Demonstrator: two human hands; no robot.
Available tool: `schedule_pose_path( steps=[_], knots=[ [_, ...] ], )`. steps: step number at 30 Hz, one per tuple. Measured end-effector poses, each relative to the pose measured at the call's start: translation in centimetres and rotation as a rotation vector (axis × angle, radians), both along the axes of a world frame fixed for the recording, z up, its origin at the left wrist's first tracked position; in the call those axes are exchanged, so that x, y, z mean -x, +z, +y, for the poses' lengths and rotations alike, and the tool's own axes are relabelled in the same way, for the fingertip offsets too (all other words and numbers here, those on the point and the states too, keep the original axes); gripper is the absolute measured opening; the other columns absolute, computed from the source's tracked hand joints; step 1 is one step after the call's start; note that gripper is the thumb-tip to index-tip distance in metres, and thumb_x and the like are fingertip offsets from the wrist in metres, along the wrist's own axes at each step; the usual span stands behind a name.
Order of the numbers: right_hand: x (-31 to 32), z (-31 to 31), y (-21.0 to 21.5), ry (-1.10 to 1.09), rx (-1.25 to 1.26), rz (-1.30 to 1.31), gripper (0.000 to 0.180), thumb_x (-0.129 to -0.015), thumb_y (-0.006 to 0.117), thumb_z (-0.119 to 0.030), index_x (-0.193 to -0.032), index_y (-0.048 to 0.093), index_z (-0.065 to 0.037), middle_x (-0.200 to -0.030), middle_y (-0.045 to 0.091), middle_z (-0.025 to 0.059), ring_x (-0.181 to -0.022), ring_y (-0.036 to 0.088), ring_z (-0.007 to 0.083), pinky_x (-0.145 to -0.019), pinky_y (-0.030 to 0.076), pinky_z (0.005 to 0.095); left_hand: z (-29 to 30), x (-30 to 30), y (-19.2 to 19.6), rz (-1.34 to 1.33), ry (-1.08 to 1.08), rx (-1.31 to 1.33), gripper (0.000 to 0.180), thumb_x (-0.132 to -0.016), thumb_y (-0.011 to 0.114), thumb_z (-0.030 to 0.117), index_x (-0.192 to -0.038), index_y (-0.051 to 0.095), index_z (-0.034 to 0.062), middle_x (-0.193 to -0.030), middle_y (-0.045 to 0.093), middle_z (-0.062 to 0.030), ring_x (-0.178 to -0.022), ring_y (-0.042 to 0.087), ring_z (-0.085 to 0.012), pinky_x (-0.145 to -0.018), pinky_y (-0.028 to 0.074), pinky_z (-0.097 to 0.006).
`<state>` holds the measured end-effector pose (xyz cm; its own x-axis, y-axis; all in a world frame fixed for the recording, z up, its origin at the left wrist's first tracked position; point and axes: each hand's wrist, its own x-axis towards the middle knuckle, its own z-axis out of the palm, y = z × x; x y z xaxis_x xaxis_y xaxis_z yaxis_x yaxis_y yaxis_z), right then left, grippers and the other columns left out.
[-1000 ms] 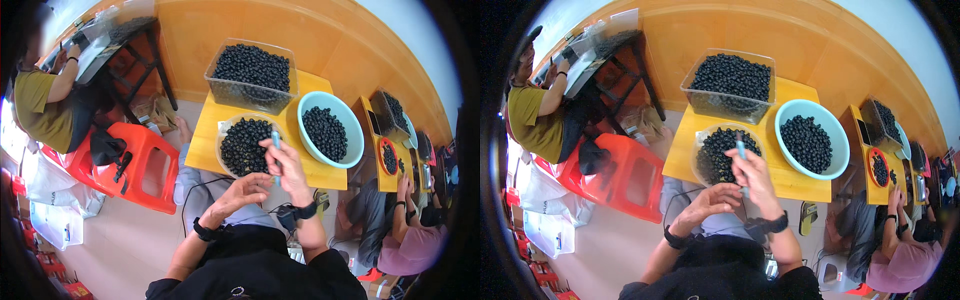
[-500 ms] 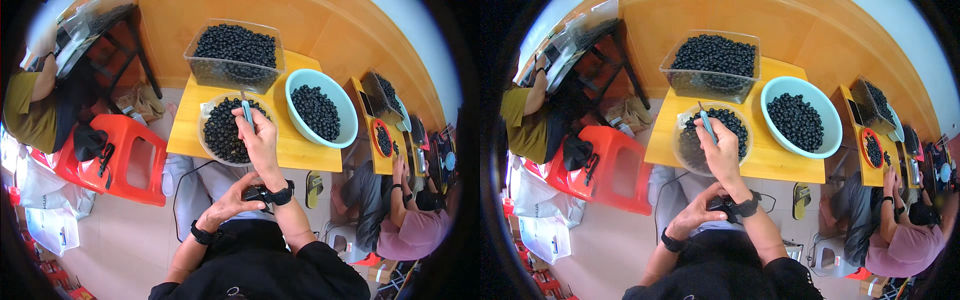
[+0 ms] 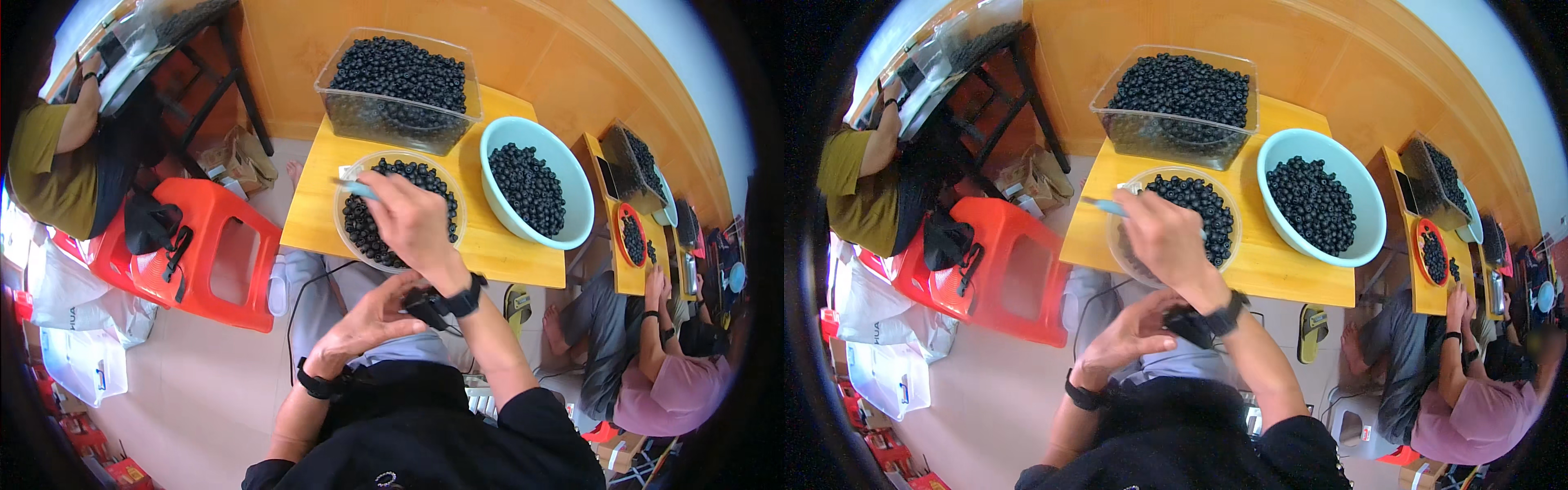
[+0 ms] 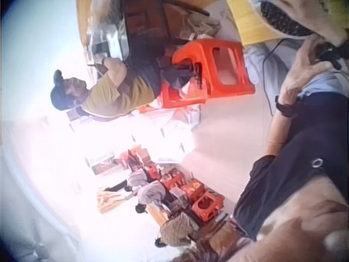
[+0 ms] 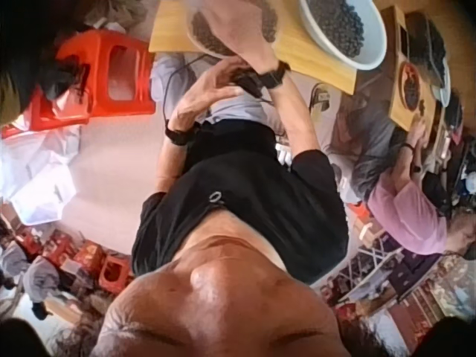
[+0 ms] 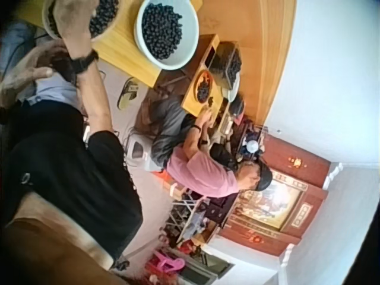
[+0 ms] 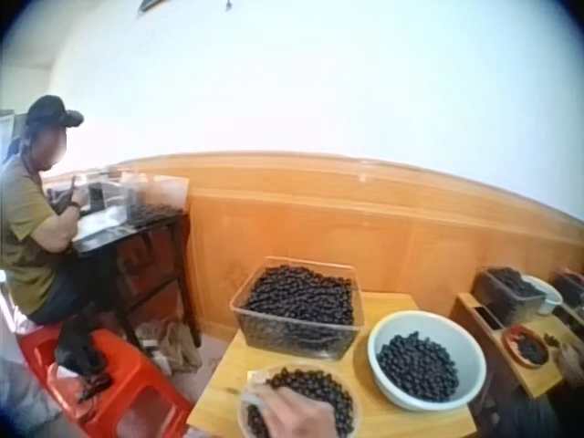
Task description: Sorting through blueberries in a container and using a tool to pick out debris or stems.
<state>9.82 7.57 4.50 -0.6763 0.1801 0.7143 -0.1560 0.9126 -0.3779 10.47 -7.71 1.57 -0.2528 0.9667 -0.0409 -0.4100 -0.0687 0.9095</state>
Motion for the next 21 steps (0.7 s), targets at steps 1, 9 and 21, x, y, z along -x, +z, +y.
schedule_pose_path(
  steps=[1, 9, 21],
  knots=[
    [-0.6, 0.5, -0.9, 0.024, 0.151, 0.072, 0.023, -0.078, 0.064, -0.006, -0.101, 0.063, -0.006, -0.078, 0.061, 0.0087, -0.063, 0.061, 0.0204, -0.054, 0.048, 0.032, -0.3, 0.8, 0.0, -0.023, 0.053, -0.003, 0.061, -0.08, 0.07, 0.012, -0.131, 0.04, -0.0008, -0.127, 0.048, -0.013, -0.113, 0.049, -0.0189, -0.093, 0.044, -0.032],
    [-7.7, -3.5, -1.5, 0.277, 0.988, -0.331, 0.028, -0.076, 0.072, -0.008, -0.103, 0.064, -0.003, -0.076, 0.053, -0.0041, -0.058, 0.038, 0.0024, -0.05, 0.031, 0.0182, 2.3, 9.8, 1.3, -0.801, 0.316, -0.454, 0.027, -0.093, 0.051, 0.022, -0.11, 0.054, 0.0003, -0.1, 0.06, -0.0123, -0.087, 0.06, -0.021, -0.077, 0.052, -0.031],
    [-7.3, -8.9, -3.4, 0.495, 1.106, -0.521, 0.062, -0.07, 0.079, -0.019, -0.125, 0.051, -0.007, -0.092, 0.056, -0.0011, -0.058, 0.038, 0.0022, -0.05, 0.031, 0.018, 2.6, 12.1, 1.1, -0.911, 0.454, -0.499, 0.029, -0.089, 0.06, 0.027, -0.101, 0.051, 0.0028, -0.088, 0.054, -0.0064, -0.073, 0.053, -0.014, -0.065, 0.048, -0.024]
  ],
)
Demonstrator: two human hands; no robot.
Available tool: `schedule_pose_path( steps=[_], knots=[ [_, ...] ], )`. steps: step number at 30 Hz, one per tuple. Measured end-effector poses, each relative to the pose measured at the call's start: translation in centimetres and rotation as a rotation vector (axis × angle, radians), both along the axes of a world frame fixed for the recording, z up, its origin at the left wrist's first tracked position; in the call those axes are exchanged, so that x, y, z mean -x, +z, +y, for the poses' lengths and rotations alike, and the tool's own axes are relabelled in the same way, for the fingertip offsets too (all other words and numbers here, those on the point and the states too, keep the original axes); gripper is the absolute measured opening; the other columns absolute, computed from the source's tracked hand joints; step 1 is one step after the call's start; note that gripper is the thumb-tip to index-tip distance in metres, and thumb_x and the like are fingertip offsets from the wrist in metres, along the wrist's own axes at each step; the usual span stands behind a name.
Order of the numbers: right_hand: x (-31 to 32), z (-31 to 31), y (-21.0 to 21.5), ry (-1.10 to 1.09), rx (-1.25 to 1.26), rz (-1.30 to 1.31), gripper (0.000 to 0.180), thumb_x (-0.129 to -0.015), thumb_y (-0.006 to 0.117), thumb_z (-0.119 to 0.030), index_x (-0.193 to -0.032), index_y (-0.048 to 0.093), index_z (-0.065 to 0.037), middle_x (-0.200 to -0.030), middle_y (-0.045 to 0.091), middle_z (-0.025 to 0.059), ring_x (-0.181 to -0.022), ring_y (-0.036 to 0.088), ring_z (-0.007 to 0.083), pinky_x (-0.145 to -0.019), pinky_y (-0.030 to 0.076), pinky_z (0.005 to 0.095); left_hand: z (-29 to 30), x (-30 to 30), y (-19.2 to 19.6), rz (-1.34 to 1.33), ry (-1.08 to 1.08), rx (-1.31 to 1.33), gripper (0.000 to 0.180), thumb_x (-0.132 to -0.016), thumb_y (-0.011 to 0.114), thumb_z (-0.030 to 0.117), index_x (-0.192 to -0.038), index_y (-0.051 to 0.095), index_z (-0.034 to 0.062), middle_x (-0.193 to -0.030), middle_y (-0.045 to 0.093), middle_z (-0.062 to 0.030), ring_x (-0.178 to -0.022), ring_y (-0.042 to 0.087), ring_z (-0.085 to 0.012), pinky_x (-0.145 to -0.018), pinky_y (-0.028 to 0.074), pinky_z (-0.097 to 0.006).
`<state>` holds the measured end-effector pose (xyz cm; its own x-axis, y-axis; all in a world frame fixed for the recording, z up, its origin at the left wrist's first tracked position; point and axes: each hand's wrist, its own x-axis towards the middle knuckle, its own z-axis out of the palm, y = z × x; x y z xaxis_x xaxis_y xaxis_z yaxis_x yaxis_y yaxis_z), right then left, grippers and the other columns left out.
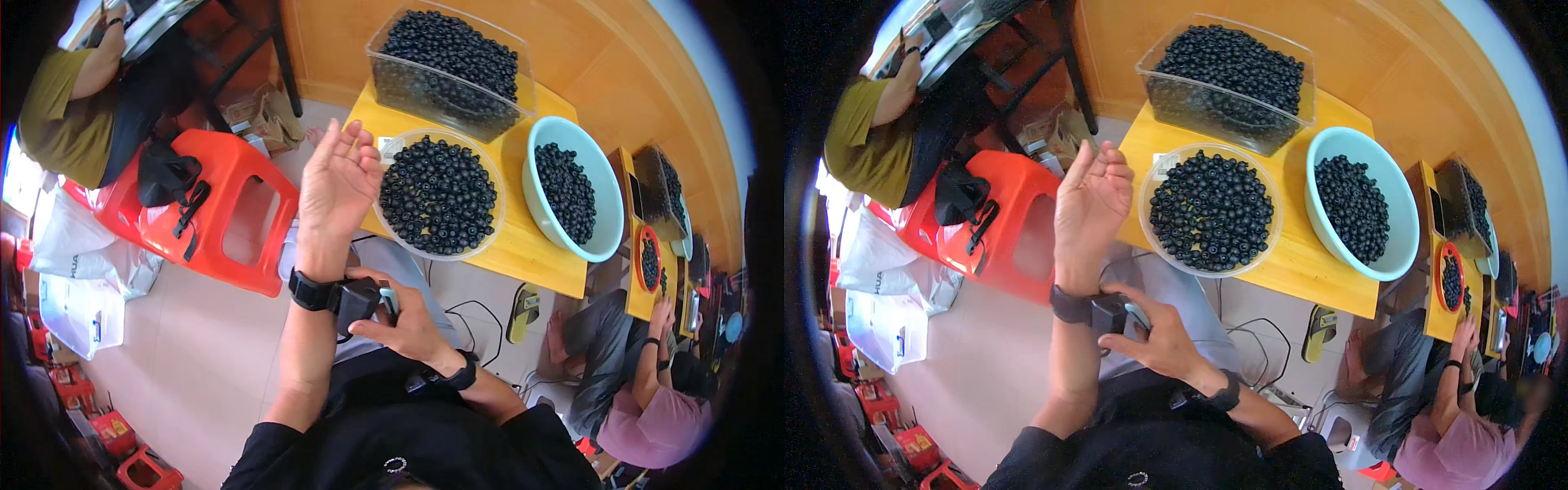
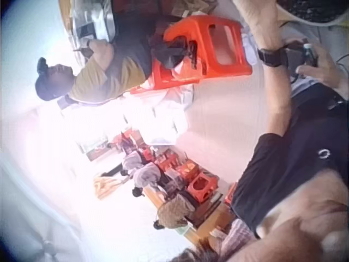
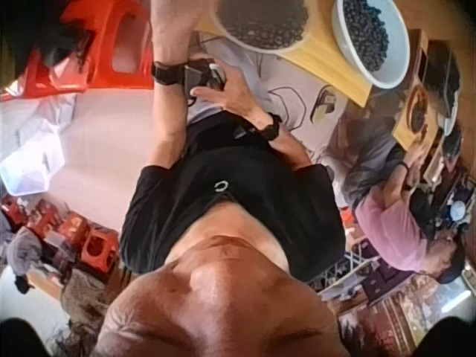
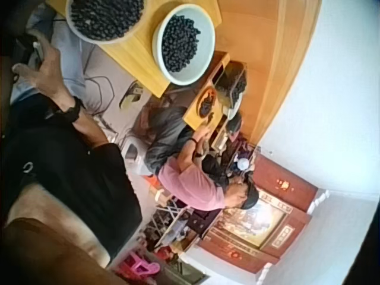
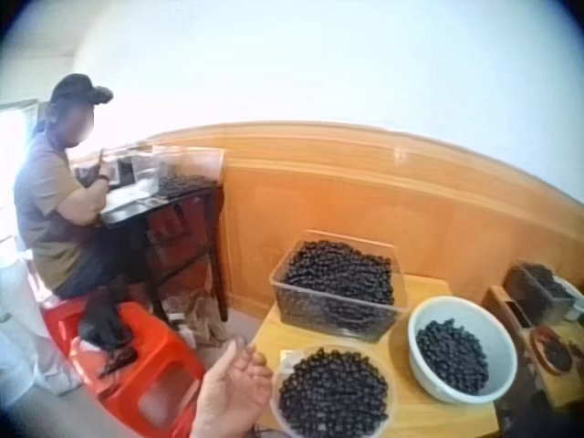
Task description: Sorting through blueberries in a container and using a tool to pick out debris or stems.
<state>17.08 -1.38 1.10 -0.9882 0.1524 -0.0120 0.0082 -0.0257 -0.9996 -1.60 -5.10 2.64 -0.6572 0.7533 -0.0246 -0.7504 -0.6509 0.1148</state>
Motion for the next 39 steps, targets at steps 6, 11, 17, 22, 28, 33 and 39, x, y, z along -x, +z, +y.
schedule_pose_path(
  steps=[6, 11, 17, 22, 28, 33, 39],
  knots=[
    [0.3, -1.1, 0.0, -0.001, 0.08, 0.065, 0.051, -0.077, 0.07, -0.011, -0.124, 0.049, -0.005, -0.088, 0.056, -0.0025, -0.059, 0.038, 0.003, -0.055, 0.033, 0.0189, 0.5, -0.9, 0.5, 0.432, 0.325, 0.542, 0.02, -0.088, 0.061, 0.02, -0.096, 0.055, 0.0022, -0.081, 0.058, -0.004, -0.07, 0.056, -0.0096, -0.062, 0.048, -0.021],
    [0.3, -1.0, -0.3, 0.064, 0.161, 0.017, 0.056, -0.079, 0.07, -0.012, -0.127, 0.045, -0.001, -0.108, 0.06, 0.0076, -0.095, 0.054, 0.0111, -0.082, 0.045, 0.027, 0.8, -0.8, 0.3, 0.99, 0.551, 0.882, 0.009, -0.087, 0.059, 0.007, -0.09, 0.058, -0.0013, -0.079, 0.062, -0.0044, -0.066, 0.057, -0.0072, -0.06, 0.046, -0.018],
    [0.4, 1.5, -1.2, 0.003, 0.013, -0.047, 0.05, -0.08, 0.068, -0.01, -0.126, 0.049, -0.003, -0.092, 0.063, 0.0049, -0.07, 0.056, 0.0056, -0.06, 0.043, 0.0197, 0.4, -0.4, -0.8, 1.205, 0.182, 1.072, 0.015, -0.081, 0.064, 0.005, -0.093, 0.06, -0.0042, -0.08, 0.064, -0.0049, -0.072, 0.06, -0.0103, -0.064, 0.049, -0.023],
    [-1.9, 6.6, -2.0, -0.342, -0.144, -0.112, 0.023, -0.084, 0.064, -0.012, -0.104, 0.063, -0.001, -0.076, 0.062, 0.0032, -0.07, 0.058, 0.0093, -0.062, 0.046, 0.0233, 2.1, -1.4, -3.7, 1.68, 0.161, 1.208, 0.018, -0.07, 0.064, -0.002, -0.088, 0.061, -0.0007, -0.082, 0.06, -0.0166, -0.077, 0.061, -0.0311, -0.067, 0.049, -0.037],
    [-3.4, 9.2, -2.6, -0.58, -0.08, -0.027, 0.014, -0.087, 0.058, -0.007, -0.098, 0.064, 0.0, -0.073, 0.061, 0.0007, -0.063, 0.054, 0.0058, -0.058, 0.045, 0.02, 4.0, -2.6, -5.5, 2.004, 0.13, 1.302, 0.019, -0.072, 0.06, 0.0, -0.09, 0.057, 0.0022, -0.088, 0.054, -0.0145, -0.087, 0.056, -0.0345, -0.072, 0.046, -0.044],
    [-3.0, 9.3, -2.7, -0.626, -0.097, -0.039, 0.013, -0.088, 0.057, -0.004, -0.098, 0.064, 0.001, -0.072, 0.06, 0.0006, -0.063, 0.054, 0.0052, -0.058, 0.044, 0.0193, 4.1, -2.9, -5.6, 1.964, 0.143, 1.354, 0.021, -0.071, 0.057, 0.0, -0.091, 0.056, 0.0024, -0.084, 0.053, -0.0141, -0.082, 0.056, -0.0324, -0.069, 0.048, -0.042],
    [-2.6, 9.7, -2.0, -0.636, -0.221, -0.066, 0.021, -0.089, 0.054, -0.009, -0.107, 0.062, 0.0, -0.069, 0.055, 0.0007, -0.062, 0.052, 0.0065, -0.058, 0.043, 0.0206, 2.8, -2.4, -3.3, 0.801, -0.166, 0.769, 0.012, -0.079, 0.058, -0.004, -0.09, 0.055, -0.0002, -0.085, 0.059, -0.0077, -0.076, 0.064, -0.0192, -0.068, 0.053, -0.026]
  ],
)
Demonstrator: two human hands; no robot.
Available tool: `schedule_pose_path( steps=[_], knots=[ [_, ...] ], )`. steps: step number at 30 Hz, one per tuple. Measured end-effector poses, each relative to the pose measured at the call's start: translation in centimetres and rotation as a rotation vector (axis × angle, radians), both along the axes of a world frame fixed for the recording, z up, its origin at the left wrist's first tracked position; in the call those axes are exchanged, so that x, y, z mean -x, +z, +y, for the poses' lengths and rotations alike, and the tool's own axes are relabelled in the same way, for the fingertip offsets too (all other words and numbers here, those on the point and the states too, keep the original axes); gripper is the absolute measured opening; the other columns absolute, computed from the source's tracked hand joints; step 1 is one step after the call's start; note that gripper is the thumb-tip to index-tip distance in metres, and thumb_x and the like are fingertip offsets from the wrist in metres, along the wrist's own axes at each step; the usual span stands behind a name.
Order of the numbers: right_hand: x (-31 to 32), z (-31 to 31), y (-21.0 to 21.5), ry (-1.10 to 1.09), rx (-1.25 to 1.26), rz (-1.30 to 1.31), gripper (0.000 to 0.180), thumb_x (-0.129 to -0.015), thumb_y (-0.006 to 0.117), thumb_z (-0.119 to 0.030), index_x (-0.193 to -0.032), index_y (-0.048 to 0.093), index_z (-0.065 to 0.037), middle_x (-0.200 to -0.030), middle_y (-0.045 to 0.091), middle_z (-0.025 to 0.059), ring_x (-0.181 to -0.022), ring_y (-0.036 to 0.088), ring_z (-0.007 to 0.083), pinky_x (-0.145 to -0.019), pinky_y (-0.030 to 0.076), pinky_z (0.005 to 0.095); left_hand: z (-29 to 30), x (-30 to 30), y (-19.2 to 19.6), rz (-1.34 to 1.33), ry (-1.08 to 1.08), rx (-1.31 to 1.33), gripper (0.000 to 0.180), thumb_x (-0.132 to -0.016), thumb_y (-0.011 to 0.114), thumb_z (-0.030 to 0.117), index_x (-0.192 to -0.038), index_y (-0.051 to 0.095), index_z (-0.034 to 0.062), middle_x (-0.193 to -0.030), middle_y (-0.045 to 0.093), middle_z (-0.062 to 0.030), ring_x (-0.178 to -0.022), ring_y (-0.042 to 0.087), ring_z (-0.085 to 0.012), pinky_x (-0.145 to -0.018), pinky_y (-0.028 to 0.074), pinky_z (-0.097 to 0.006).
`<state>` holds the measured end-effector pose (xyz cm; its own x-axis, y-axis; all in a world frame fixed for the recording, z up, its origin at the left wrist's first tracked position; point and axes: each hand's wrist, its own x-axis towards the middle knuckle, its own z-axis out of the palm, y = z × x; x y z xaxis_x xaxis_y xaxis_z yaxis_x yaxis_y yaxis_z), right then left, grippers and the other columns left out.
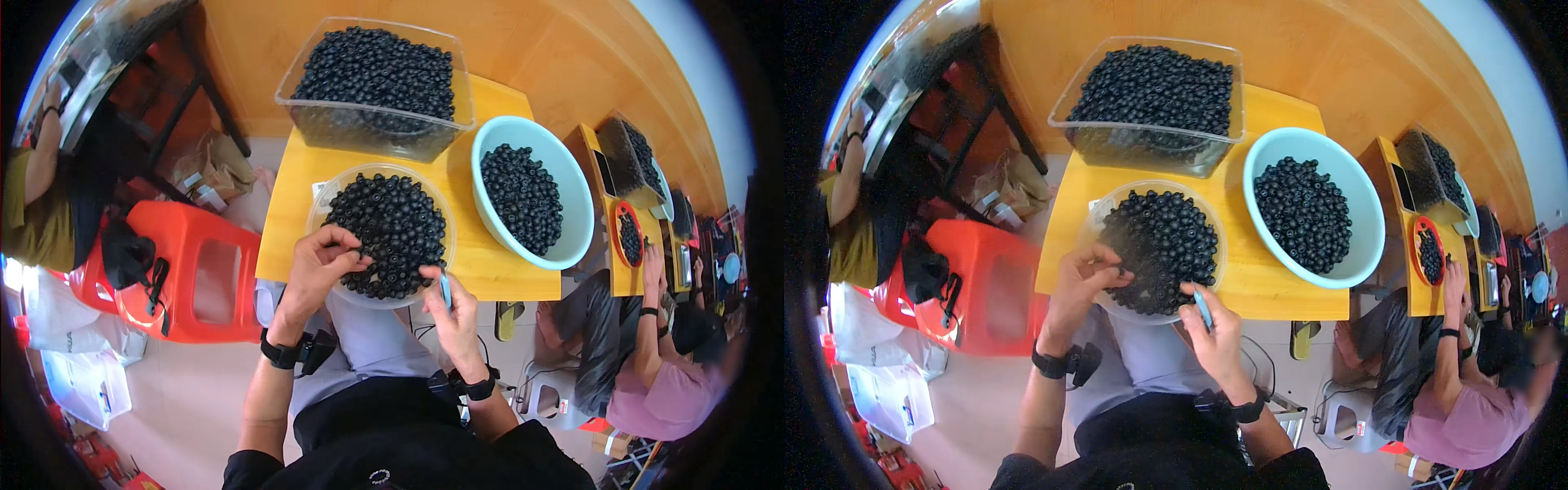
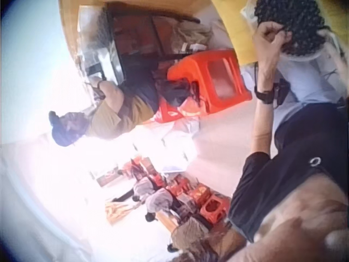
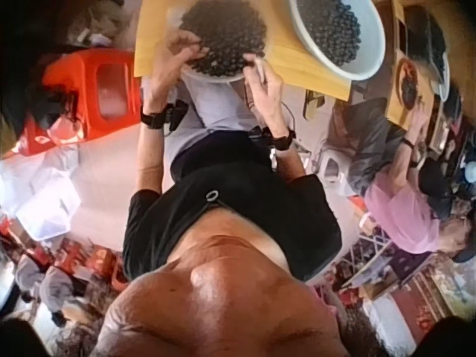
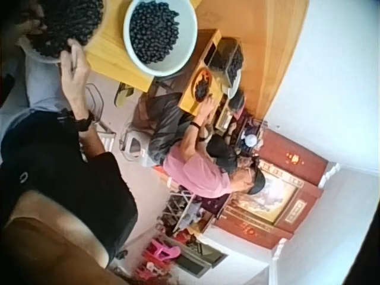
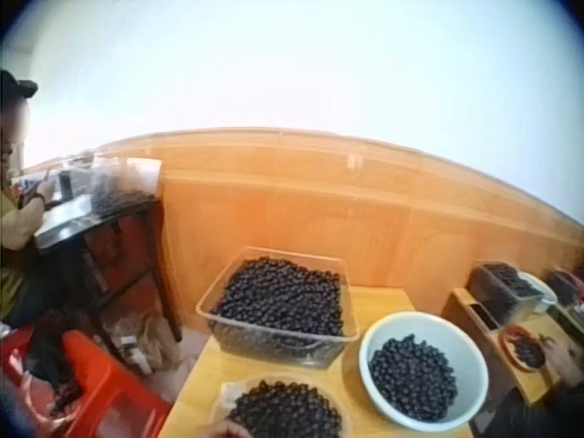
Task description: Sorting through blueberries in a container and using a tool to pick out debris or stems.
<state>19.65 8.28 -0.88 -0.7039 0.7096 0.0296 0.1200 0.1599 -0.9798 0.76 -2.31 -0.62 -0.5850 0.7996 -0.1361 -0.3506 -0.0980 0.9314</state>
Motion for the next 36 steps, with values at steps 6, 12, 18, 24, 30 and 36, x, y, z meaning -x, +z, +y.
schedule_pose_path(
  steps=[6, 12, 18, 24, 30, 36],
  knots=[
    [1.0, -0.1, 1.5, 0.09, -0.001, 0.009, 0.031, -0.092, 0.047, -0.016, -0.116, 0.058, 0.0, -0.067, 0.051, 0.001, -0.061, 0.048, 0.0086, -0.058, 0.041, 0.0231, -1.2, -0.8, -1.3, -0.345, -0.084, -0.24, 0.028, -0.085, 0.059, 0.005, -0.112, 0.057, 0.0005, -0.094, 0.061, -0.0068, -0.085, 0.062, -0.0159, -0.073, 0.051, -0.026],
    [2.0, -0.5, 2.3, 0.102, -0.437, -0.031, 0.026, -0.084, 0.059, -0.009, -0.11, 0.064, -0.006, -0.063, 0.051, 0.0053, -0.053, 0.047, 0.0138, -0.05, 0.038, 0.0264, -1.0, -2.4, -2.5, -0.483, -0.126, -0.4, 0.022, -0.085, 0.059, 0.002, -0.107, 0.058, 0.0027, -0.096, 0.063, -0.0062, -0.083, 0.062, -0.0119, -0.073, 0.049, -0.022],
    [1.9, -0.7, 3.4, 0.109, -0.648, -0.116, 0.03, -0.077, 0.067, -0.009, -0.107, 0.066, -0.008, -0.061, 0.05, 0.0059, -0.051, 0.049, 0.0187, -0.048, 0.04, 0.0314, -0.9, -3.1, -2.6, -0.535, -0.124, -0.389, 0.019, -0.087, 0.059, 0.004, -0.106, 0.059, 0.0019, -0.096, 0.063, -0.0056, -0.085, 0.062, -0.0119, -0.076, 0.052, -0.024],
    [1.6, -0.7, 3.6, 0.121, -0.814, -0.122, 0.032, -0.075, 0.069, -0.011, -0.106, 0.066, -0.01, -0.061, 0.05, 0.0058, -0.053, 0.052, 0.0221, -0.049, 0.041, 0.0336, -0.5, -3.7, -2.7, -0.563, -0.112, -0.41, 0.021, -0.087, 0.059, 0.005, -0.107, 0.06, 0.0015, -0.096, 0.063, -0.006, -0.084, 0.062, -0.0123, -0.076, 0.053, -0.024],
    [1.4, -0.6, 3.6, 0.12, -0.828, -0.117, 0.032, -0.074, 0.069, -0.011, -0.106, 0.065, -0.009, -0.062, 0.05, 0.0061, -0.054, 0.052, 0.0226, -0.049, 0.041, 0.0343, -0.2, -3.7, -2.8, -0.572, -0.179, -0.447, 0.019, -0.086, 0.061, 0.005, -0.103, 0.059, 0.0013, -0.096, 0.063, -0.0061, -0.083, 0.062, -0.0118, -0.075, 0.052, -0.024],
    [1.3, -0.6, 3.5, 0.126, -0.817, -0.11, 0.032, -0.075, 0.069, -0.011, -0.106, 0.066, -0.009, -0.062, 0.05, 0.0065, -0.054, 0.053, 0.0228, -0.05, 0.041, 0.0344, -0.2, -3.7, -2.9, -0.598, -0.173, -0.419, 0.017, -0.085, 0.062, 0.006, -0.102, 0.058, 0.0024, -0.095, 0.063, -0.0061, -0.081, 0.062, -0.0115, -0.074, 0.052, -0.023]
  ],
)
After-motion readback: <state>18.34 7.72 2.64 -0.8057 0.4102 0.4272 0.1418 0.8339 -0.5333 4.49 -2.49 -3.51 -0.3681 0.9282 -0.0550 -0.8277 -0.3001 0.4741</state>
